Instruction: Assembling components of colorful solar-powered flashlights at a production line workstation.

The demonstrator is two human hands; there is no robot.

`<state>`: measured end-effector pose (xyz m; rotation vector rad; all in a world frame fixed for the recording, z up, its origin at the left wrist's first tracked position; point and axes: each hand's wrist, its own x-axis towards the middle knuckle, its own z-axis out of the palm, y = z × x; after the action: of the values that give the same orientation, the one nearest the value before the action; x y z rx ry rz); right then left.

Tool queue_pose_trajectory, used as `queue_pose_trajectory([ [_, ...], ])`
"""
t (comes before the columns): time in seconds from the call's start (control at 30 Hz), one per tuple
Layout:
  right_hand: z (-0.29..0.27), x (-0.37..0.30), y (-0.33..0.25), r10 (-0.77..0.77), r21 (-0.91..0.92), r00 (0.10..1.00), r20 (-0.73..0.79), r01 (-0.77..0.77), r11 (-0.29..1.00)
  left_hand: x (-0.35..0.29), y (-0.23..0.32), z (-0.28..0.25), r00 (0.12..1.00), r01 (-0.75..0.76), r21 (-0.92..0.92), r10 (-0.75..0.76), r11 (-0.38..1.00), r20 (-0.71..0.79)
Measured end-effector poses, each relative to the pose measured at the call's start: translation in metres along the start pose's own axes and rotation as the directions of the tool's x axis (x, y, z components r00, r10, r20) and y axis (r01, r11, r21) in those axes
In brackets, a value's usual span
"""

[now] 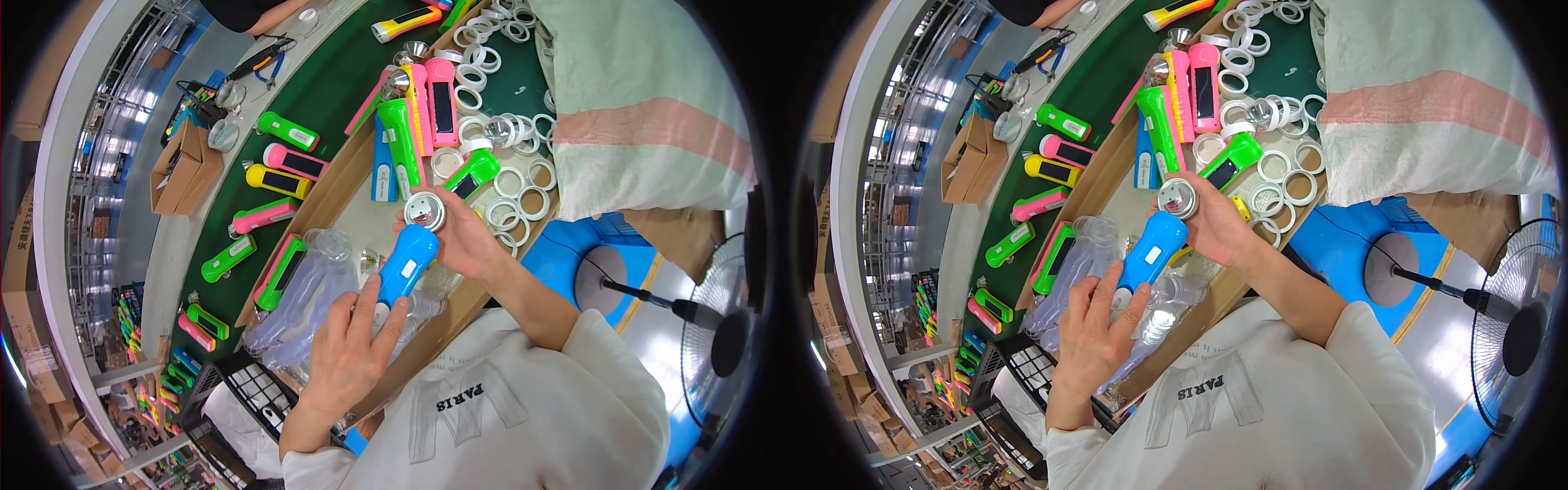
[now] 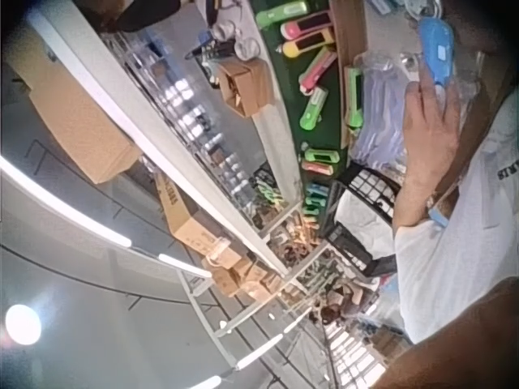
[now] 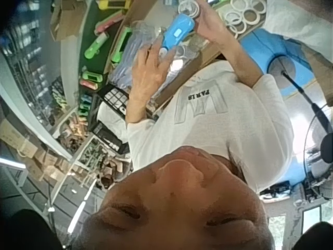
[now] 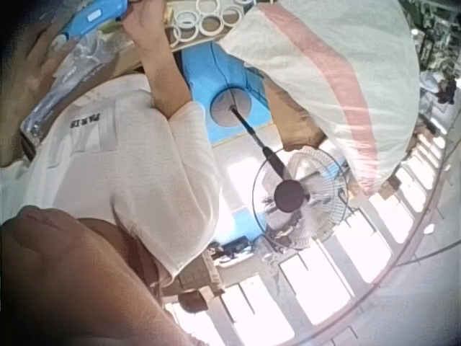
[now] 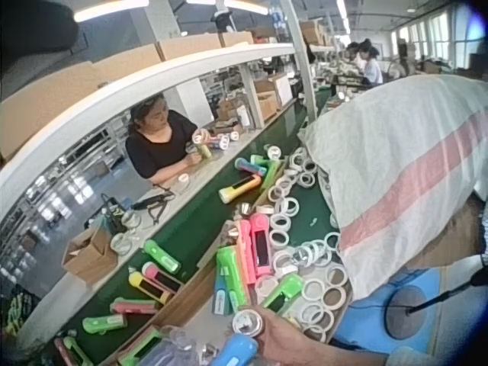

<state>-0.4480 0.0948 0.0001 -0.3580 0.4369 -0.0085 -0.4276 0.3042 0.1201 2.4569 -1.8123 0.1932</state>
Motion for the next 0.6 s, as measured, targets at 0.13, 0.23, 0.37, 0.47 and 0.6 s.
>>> queue_pose_trajectory([
  [0.13, 0.001, -0.007, 0.000, -0.002, 0.039, 0.998, 0.057, 0.000, 0.999, 0.001, 0.005, -0.006, 0.999, -0.011, 0.000, 0.011, 1.000, 0.046],
  [0.23, -0.001, -0.013, -0.001, -0.117, -0.135, 0.991, 0.067, 0.126, 0.983, 0.002, -0.005, -0.008, 0.990, 0.130, -0.271, -0.138, 0.954, -0.012],
  [0.37, 0.002, -0.025, 0.000, -0.194, -0.336, 0.958, 0.211, 0.258, 0.906, 0.000, -0.015, 0.008, 0.964, 0.170, -0.438, -0.240, 0.883, -0.111],
  [0.47, -0.005, -0.030, 0.001, -0.199, -0.527, 0.909, 0.366, 0.379, 0.760, 0.001, -0.016, 0.031, 0.964, 0.141, -0.592, -0.247, 0.794, -0.102],
  [0.6, 0.012, -0.067, -0.001, -0.385, -0.564, 0.593, 0.707, 0.802, 0.199, -0.030, -0.014, 0.050, 0.836, 0.234, -0.631, -0.179, -0.740, 0.520],
])
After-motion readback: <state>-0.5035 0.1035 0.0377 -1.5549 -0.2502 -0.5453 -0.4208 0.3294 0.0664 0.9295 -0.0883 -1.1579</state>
